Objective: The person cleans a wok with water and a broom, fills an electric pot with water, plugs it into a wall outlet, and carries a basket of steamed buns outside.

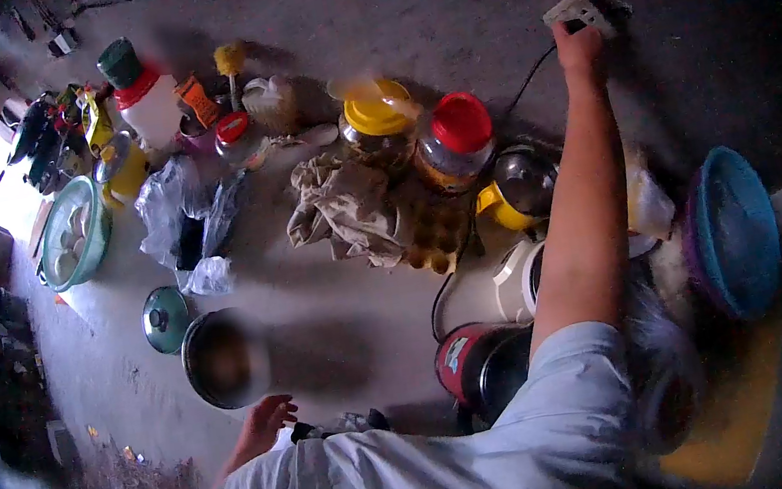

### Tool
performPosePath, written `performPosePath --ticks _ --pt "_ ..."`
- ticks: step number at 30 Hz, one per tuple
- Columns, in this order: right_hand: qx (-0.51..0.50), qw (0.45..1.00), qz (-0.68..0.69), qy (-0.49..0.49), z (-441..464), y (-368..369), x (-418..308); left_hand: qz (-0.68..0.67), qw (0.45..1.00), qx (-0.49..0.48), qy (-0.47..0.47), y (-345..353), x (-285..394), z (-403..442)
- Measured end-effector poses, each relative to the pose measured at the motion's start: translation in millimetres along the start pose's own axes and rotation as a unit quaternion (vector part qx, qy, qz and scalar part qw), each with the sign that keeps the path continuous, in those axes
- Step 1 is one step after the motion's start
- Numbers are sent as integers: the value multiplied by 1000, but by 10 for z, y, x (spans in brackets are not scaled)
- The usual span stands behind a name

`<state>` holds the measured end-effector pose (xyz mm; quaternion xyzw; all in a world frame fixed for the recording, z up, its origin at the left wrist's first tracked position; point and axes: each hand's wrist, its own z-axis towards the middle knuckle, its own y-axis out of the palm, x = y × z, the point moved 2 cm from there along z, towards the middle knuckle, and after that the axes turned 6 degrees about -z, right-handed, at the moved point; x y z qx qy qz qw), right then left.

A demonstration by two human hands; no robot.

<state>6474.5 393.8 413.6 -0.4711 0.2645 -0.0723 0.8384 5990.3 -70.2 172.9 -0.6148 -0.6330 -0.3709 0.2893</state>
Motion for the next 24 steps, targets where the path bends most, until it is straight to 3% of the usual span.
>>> performPosePath --ticks 3,5,9,12,15,17,18,19,20,22,24 --pt "41 999 2 -4 -78 -56 -23 -13 1000 12 -6 5 55 -30" --pt "92 994 3 -59 21 51 74 -4 1000 9 11 -21 53 -35" --pt "89 994 7 -68 50 113 148 28 999 22 8 -15 102 -72" --pt "100 990 -11 -95 -148 24 163 -46 998 -7 37 -70 -30 -67" --pt "106 983 9 -148 -692 -433 -105 40 996 -25 81 -39 106 -64" --pt "54 961 80 -259 -1174 -816 -350 90 989 -42 111 -9 290 -21" --pt "77 938 106 -320 -1519 -1031 -455 140 979 -59 137 28 409 -7" --pt "100 911 131 -378 -1924 -1265 -558 112 981 -74 137 127 619 -32" --pt "40 913 126 -386 -2350 -1506 -664 84 983 -89 136 269 874 -83" --pt "4 850 130 -511 -3104 -1798 -660 84 940 -106 312 569 1341 -153" --pt "-15 815 105 -570 -3825 -2086 -686 115 895 -112 415 824 1654 -269"
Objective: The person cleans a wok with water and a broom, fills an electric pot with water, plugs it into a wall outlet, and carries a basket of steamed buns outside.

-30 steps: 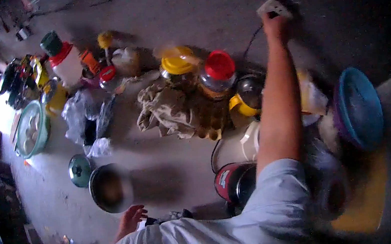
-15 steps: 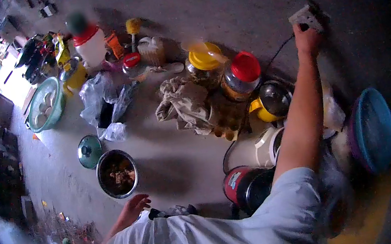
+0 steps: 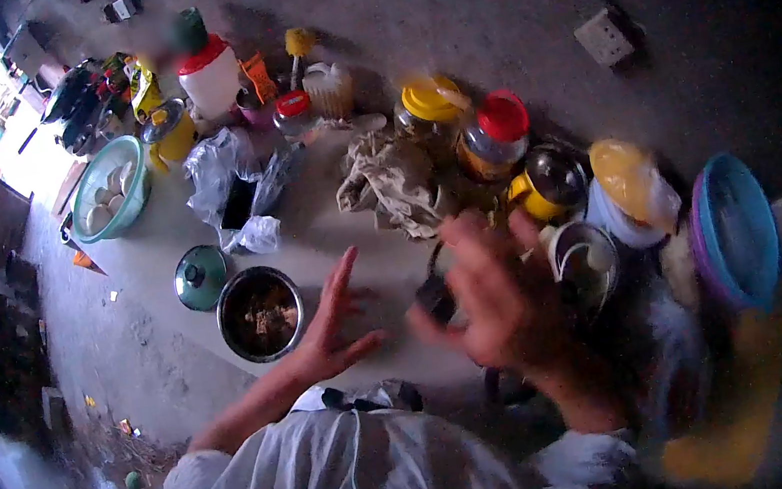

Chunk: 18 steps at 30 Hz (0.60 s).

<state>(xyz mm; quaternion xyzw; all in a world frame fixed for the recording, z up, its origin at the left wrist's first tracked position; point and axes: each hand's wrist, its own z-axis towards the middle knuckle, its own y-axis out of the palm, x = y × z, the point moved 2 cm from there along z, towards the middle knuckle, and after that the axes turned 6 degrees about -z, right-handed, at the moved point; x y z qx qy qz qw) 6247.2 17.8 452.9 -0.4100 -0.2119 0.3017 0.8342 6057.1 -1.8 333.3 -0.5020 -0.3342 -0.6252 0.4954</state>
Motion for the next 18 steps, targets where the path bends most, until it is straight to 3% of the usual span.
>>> performPosePath --ticks 1,3,4,6,7,8,10,11,12,13,14,15,17,18 --pt "18 999 19 -19 -153 22 -243 -3 1000 -8 0 101 33 31" --pt "-17 995 96 -8 -322 25 -595 9 992 13 123 235 101 38" --pt "-17 996 90 0 -411 58 -713 5 992 4 124 216 47 -11" --pt "-37 988 149 -10 -566 134 -917 -16 968 -228 98 238 -90 -153" --pt "-41 984 174 -14 -616 150 -989 -85 981 -173 6 253 -27 -259" --pt "-39 985 169 -5 -633 119 -1037 -86 979 -183 6 226 -23 -374" --pt "-106 947 303 -29 -642 65 -1096 113 963 -242 32 69 -64 -615" --pt "-87 945 314 -9 -637 33 -1065 68 969 -212 110 3 -107 -719" --pt "-88 945 313 -5 -643 97 -1027 1 973 -228 34 -127 -130 -838" --pt "-37 950 304 62 -678 251 -933 -64 968 -240 -43 -279 -113 -953" --pt "15 948 292 126 -700 422 -823 -197 961 -186 -62 -424 -46 -1064" --pt "49 940 273 197 -679 587 -698 -229 944 -96 -217 -610 -108 -1222" --pt "81 888 277 359 -732 1031 -418 -281 944 15 -174 -943 -63 -1432" --pt "79 839 298 448 -818 1299 -282 -271 881 167 -349 -1098 3 -1542"
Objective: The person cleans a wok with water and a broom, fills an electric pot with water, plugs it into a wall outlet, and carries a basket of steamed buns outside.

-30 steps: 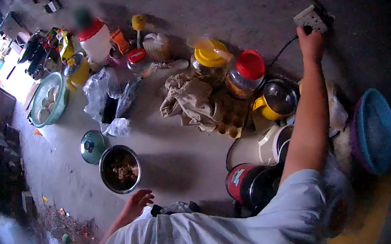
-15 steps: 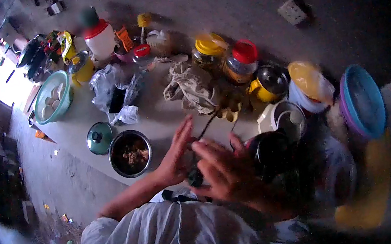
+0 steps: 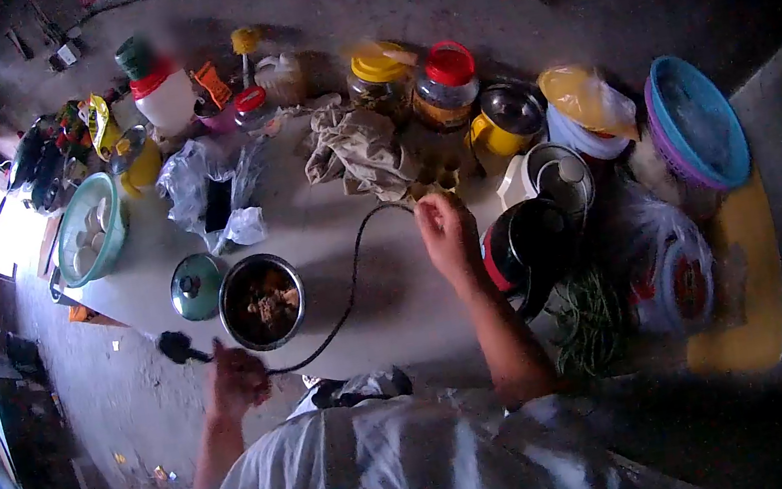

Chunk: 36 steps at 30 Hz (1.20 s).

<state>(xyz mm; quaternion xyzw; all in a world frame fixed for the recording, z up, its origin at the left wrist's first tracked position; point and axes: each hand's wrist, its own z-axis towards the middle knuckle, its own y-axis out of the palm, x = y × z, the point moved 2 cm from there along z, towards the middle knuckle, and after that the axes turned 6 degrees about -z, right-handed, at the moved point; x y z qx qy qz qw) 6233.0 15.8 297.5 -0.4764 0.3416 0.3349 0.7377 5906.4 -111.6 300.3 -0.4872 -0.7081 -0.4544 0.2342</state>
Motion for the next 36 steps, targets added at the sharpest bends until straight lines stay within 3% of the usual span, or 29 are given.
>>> performPosePath --ticks 1,2,3,5,6,10,12,13,14,15,16,17,19,20,22,24,26,28,29,31,32,34,36 --pt "-4 998 -37 41 99 106 219 -78 996 26 -36 -103 74 -96" --pt "-8 994 -73 83 182 225 462 17 998 54 3 -159 176 -196" --pt "-20 991 -103 79 242 408 788 -56 996 -68 27 -367 135 -206" --pt "-27 988 -149 42 280 839 1419 -63 997 -34 10 -556 163 -369" --pt "-57 964 -260 23 291 905 1298 -74 997 1 -4 -596 188 -446" --pt "-18 955 -293 41 647 1218 1004 -48 998 23 13 -543 217 -569" --pt "2 951 -307 32 859 1408 1087 -306 944 110 -60 -554 120 -583" --pt "10 974 -228 -4 941 1566 1376 -306 944 114 -54 -540 114 -599" --pt "18 988 -148 -40 1042 1751 1736 -183 979 90 -16 -519 133 -615" --pt "13 936 -348 56 1216 1973 2238 -57 996 65 20 -512 151 -622" --pt "12 937 -346 53 1431 1987 2259 -58 996 67 23 -547 134 -620" --pt "-86 935 -329 103 1618 1983 2202 -68 995 76 12 -591 93 -621" --pt "-151 957 -207 134 1777 1747 1562 -86 992 88 -5 -608 55 -649" --pt "-114 982 -100 112 1832 1560 1018 -80 993 88 -11 -582 84 -628" --pt "-18 998 -41 42 2359 1742 1206 -77 993 88 -16 -545 120 -552" --pt "-36 959 228 163 2449 1370 373 -116 991 62 -7 -522 128 -468" --pt "-39 980 192 45 2346 860 -469 -159 980 112 -34 -471 137 -400" --pt "-30 919 392 31 2383 530 -817 -22 999 38 12 -410 188 -312" --pt "11 959 262 -104 2522 292 -808 -37 997 71 -7 -405 193 -295" --pt "62 947 294 -114 2494 -79 -1085 -14 999 46 3 -361 260 -238" --pt "71 888 454 9 2326 -261 -1373 10 1000 23 16 -348 294 -214" --pt "65 894 436 -75 2316 -751 -1376 -6 1000 5 17 -364 306 -169" --pt "93 892 437 -75 1711 -969 -1816 -20 1000 -20 6 -375 326 -124"
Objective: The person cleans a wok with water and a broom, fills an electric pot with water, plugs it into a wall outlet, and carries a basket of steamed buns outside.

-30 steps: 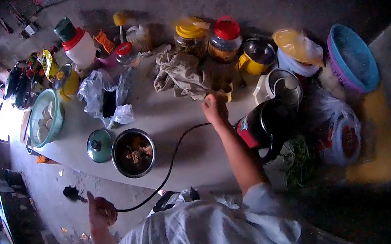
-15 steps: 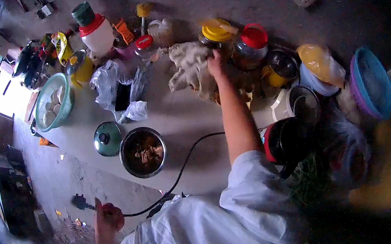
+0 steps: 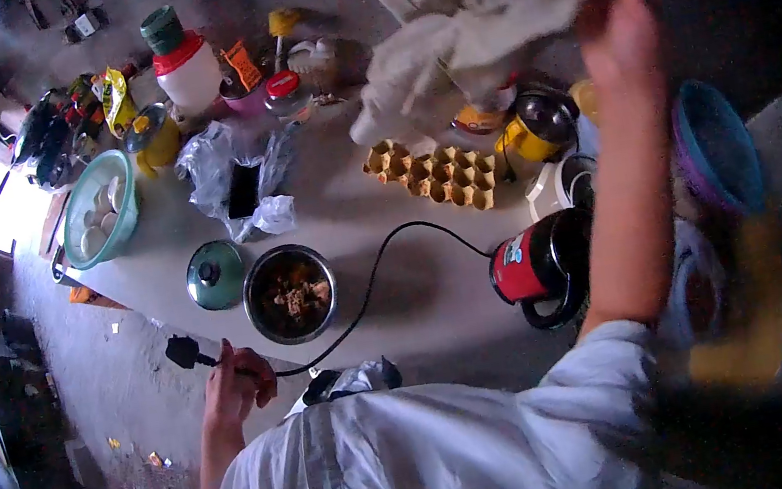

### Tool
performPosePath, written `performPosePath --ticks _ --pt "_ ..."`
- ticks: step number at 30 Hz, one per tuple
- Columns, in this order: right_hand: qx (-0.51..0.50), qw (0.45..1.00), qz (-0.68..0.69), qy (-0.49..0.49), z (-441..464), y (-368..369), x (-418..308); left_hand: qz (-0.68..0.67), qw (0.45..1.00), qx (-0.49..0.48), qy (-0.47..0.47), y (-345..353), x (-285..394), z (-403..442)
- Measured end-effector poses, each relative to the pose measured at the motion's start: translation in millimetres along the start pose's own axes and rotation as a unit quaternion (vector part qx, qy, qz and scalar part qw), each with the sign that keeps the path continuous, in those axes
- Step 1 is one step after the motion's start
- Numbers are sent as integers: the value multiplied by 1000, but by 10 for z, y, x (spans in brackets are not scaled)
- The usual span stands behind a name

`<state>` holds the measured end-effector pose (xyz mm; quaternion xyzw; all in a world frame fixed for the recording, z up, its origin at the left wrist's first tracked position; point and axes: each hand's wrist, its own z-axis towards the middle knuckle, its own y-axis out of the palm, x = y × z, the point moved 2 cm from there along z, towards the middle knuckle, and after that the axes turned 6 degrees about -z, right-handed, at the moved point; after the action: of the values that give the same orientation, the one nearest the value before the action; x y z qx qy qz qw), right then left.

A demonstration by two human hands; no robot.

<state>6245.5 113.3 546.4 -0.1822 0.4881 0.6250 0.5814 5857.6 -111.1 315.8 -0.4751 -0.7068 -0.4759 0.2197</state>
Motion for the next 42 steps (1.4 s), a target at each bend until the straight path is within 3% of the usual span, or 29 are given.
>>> performPosePath --ticks 5,10,14,16,17,19,20,21,24,27,29,30,32,33,34,35,37,38,40,42 --pt "160 981 -74 -77 -1006 -65 -784 37 997 -69 0 -101 21 159" --pt "188 963 -154 -119 -1863 -537 -1186 106 982 -152 -25 -147 105 383" --pt "189 938 -286 -48 -2527 -875 -1186 184 954 -213 -102 -79 226 491" --pt "275 793 -531 111 -2806 -919 -941 206 941 -228 -143 -54 171 527" --pt "124 584 -776 202 -2951 -871 -847 204 936 -230 -172 4 170 491" --pt "300 797 -484 200 -3374 -1579 -402 184 919 -276 -211 15 71 533" --pt "386 852 -310 168 -3585 -1886 -174 158 907 -306 -243 32 11 539" --pt "453 873 -123 131 -3758 -2040 11 161 901 -322 -243 53 -26 540" --pt "499 850 -129 112 -3922 -2233 366 147 885 -371 -238 179 -143 560" --pt "503 851 -105 108 -4013 -2582 780 174 896 -334 -234 368 -176 533" --pt "376 832 -390 119 -4002 -2917 1041 180 907 -313 -215 508 -224 536" --pt "372 836 -383 126 -3960 -2939 1177 188 915 -296 -199 565 -236 534" --pt "435 694 -553 156 -3591 -2322 1271 210 926 -254 -183 689 -245 526" --pt "363 637 -679 24 -3523 -2267 1341 226 934 -222 -165 746 -228 525" --pt "349 653 -672 24 -3456 -2229 1331 222 941 -203 -156 802 -151 487" --pt "336 718 -601 100 -3393 -2167 1273 227 938 -219 -145 845 -26 413" --pt "273 766 -547 198 -3436 -2473 1457 167 945 -260 -111 754 64 348" --pt "257 777 -539 200 -3436 -2521 1464 160 970 -157 -94 794 169 235" --pt "260 787 -549 113 -3423 -2564 1415 90 981 -170 -22 512 215 227" --pt "231 803 -533 131 -3448 -2696 1433 -80 983 -156 53 493 399 95"
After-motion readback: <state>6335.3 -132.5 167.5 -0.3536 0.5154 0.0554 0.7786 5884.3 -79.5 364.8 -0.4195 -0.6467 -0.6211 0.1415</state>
